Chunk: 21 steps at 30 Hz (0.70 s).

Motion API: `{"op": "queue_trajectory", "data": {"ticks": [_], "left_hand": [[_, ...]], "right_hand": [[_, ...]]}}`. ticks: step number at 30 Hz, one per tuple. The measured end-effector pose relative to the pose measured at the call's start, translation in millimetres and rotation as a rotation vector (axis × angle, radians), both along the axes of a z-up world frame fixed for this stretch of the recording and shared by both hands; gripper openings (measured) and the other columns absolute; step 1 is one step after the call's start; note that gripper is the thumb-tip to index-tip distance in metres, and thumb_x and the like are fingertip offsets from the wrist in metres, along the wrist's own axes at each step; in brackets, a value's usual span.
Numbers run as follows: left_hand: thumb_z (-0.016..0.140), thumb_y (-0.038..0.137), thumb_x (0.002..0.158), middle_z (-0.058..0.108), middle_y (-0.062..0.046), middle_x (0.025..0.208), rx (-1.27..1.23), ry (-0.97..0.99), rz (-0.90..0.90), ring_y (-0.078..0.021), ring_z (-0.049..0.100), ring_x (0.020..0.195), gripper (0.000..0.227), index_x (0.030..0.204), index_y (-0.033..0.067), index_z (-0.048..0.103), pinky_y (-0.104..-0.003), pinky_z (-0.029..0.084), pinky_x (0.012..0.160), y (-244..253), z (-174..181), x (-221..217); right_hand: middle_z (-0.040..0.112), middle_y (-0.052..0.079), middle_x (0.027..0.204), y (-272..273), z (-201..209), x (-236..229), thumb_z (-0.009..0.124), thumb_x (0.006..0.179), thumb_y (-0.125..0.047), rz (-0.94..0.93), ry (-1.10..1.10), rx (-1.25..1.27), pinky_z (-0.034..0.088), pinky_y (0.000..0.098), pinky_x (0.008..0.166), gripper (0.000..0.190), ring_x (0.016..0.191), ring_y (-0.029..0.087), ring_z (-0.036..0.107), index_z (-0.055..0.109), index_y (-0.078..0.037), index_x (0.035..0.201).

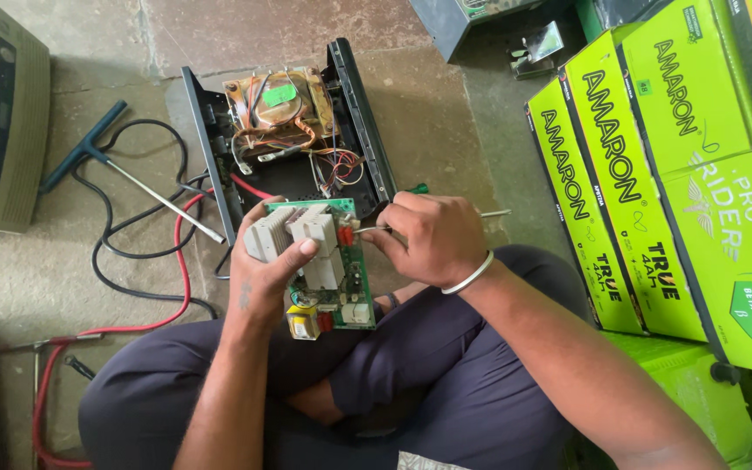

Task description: The person removes a red component from a circuit board using a screwdriver, then places it back. They handle the circuit board and the casing of an electronic device, manipulating wires and components.

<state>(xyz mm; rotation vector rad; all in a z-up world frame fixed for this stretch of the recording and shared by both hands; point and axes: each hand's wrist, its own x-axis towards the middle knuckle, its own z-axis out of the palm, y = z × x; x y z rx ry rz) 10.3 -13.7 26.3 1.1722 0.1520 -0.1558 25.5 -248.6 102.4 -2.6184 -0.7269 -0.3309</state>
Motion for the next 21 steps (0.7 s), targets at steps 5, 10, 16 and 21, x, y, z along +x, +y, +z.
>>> {"op": "queue_trajectory", "data": {"ticks": [5, 10, 16, 21], "left_hand": [[0.089, 0.02, 0.071, 0.068, -0.014, 0.124, -0.028, 0.007, -0.023, -0.0219, 0.067, 0.115, 0.091, 0.146, -0.0049, 0.043, -0.035, 0.054, 0.101, 0.8, 0.1, 0.8], [0.089, 0.02, 0.073, 0.067, -0.013, 0.122, 0.032, -0.008, 0.019, -0.0201, 0.067, 0.112, 0.089, 0.145, -0.0046, 0.043, -0.033, 0.055, 0.098, -4.2, 8.2, -2.6], [0.091, 0.022, 0.072, 0.068, -0.011, 0.119, 0.288, -0.037, 0.09, -0.0159, 0.07, 0.104, 0.088, 0.142, -0.0014, 0.043, -0.029, 0.059, 0.089, -19.4, 21.9, -11.8], [0.093, 0.026, 0.071, 0.068, -0.009, 0.116, 0.407, -0.063, 0.113, -0.0143, 0.069, 0.102, 0.088, 0.14, 0.0003, 0.044, -0.028, 0.058, 0.087, -26.8, 27.5, -15.6]], "right_hand": [[0.063, 0.005, 0.072, -4.1, -0.4, 3.1, 0.08, 0.086, -0.037, 0.032, 0.037, 0.034, 0.048, 0.0423, 0.052, 0.029, 0.061, 0.028, 0.066, 0.069, -0.013, 0.074], [0.065, 0.004, 0.073, 1.2, 4.5, -0.3, 0.079, 0.086, -0.038, -0.012, 0.044, 0.045, 0.048, 0.0417, 0.052, 0.027, 0.061, 0.028, 0.066, 0.07, -0.014, 0.075], [0.06, 0.003, 0.07, 10.0, 10.5, -9.8, 0.078, 0.083, -0.032, -0.095, -0.051, -0.126, 0.049, 0.0427, 0.053, 0.026, 0.063, 0.026, 0.067, 0.066, -0.015, 0.069], [0.06, 0.003, 0.068, 6.5, 7.8, -4.3, 0.078, 0.084, -0.034, -0.104, -0.01, -0.16, 0.049, 0.0439, 0.052, 0.03, 0.062, 0.026, 0.067, 0.065, -0.014, 0.066]]}}
